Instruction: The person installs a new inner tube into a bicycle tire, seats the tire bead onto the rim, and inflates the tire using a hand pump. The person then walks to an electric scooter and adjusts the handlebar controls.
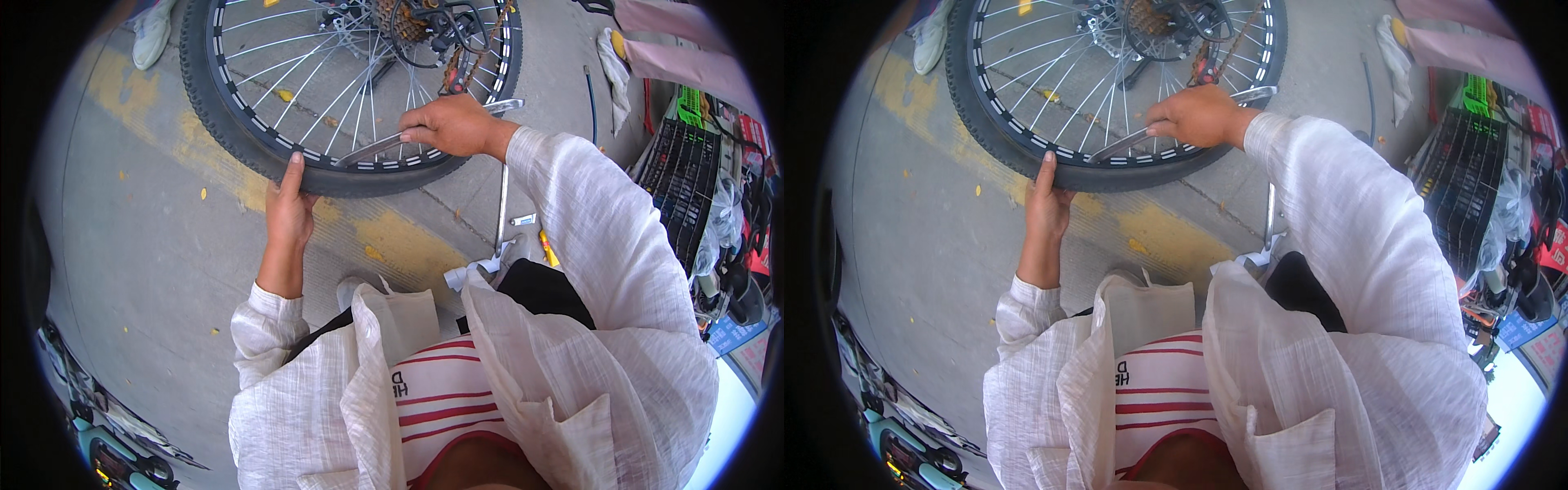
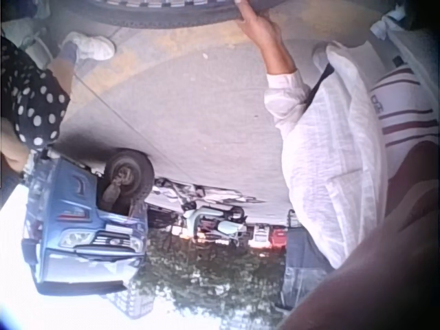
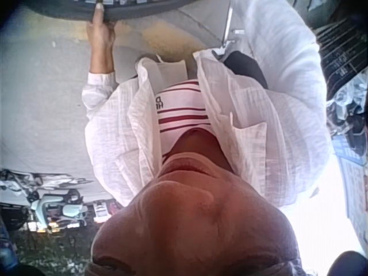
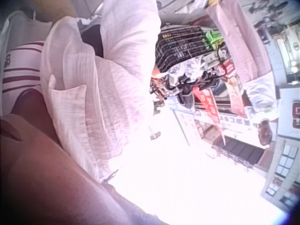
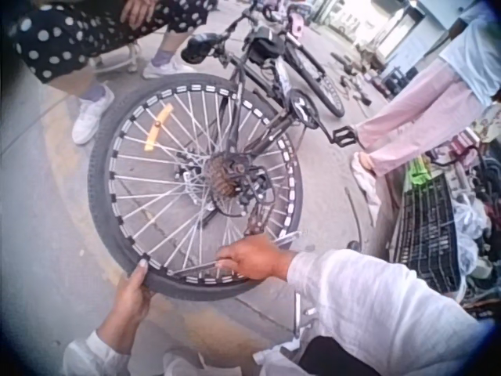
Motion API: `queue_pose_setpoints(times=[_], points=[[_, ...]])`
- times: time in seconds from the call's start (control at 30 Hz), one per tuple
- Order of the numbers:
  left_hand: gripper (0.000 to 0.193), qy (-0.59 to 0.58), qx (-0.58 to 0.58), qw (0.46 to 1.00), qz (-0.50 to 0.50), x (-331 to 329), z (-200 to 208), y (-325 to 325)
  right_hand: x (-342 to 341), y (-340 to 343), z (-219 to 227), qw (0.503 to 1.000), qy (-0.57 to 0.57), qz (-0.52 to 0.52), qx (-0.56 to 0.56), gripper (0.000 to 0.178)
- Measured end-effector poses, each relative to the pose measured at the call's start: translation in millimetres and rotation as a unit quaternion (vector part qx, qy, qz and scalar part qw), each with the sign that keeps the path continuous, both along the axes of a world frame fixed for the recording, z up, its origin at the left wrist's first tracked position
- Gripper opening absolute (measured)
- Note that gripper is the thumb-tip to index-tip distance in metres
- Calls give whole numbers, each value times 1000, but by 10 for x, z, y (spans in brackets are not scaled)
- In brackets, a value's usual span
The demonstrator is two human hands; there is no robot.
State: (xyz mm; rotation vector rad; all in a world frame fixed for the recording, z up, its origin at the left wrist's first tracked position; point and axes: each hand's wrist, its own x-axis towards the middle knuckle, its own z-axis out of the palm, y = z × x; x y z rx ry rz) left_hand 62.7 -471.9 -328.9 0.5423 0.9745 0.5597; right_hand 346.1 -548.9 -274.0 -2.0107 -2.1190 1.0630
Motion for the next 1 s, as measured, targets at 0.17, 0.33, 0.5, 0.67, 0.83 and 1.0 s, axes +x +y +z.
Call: queue_pose_setpoints(times=[0.17,0.33,0.5,0.67,0.83,1.0], points=[[31,18,8,1000,-17,17,-28,23,-16,0,-145,1000,12,-8,-21,28],[29,15,4,1000,-27,-42,-113,38,-119,110,-66,998,20,5,-54,33],[27,-34,-9,999,-33,-75,-167,100,-147,384,247,927,164,-47,-333,40],[39,-67,-21,997,-24,-118,-288,112,-359,416,385,730,283,-230,-578,47],[32,-78,-38,996,-1,-83,-242,109,-700,277,583,732,257,-356,-521,41],[39,-83,-39,996,-9,-116,-292,117,-951,93,610,728,283,-419,-463,44]])
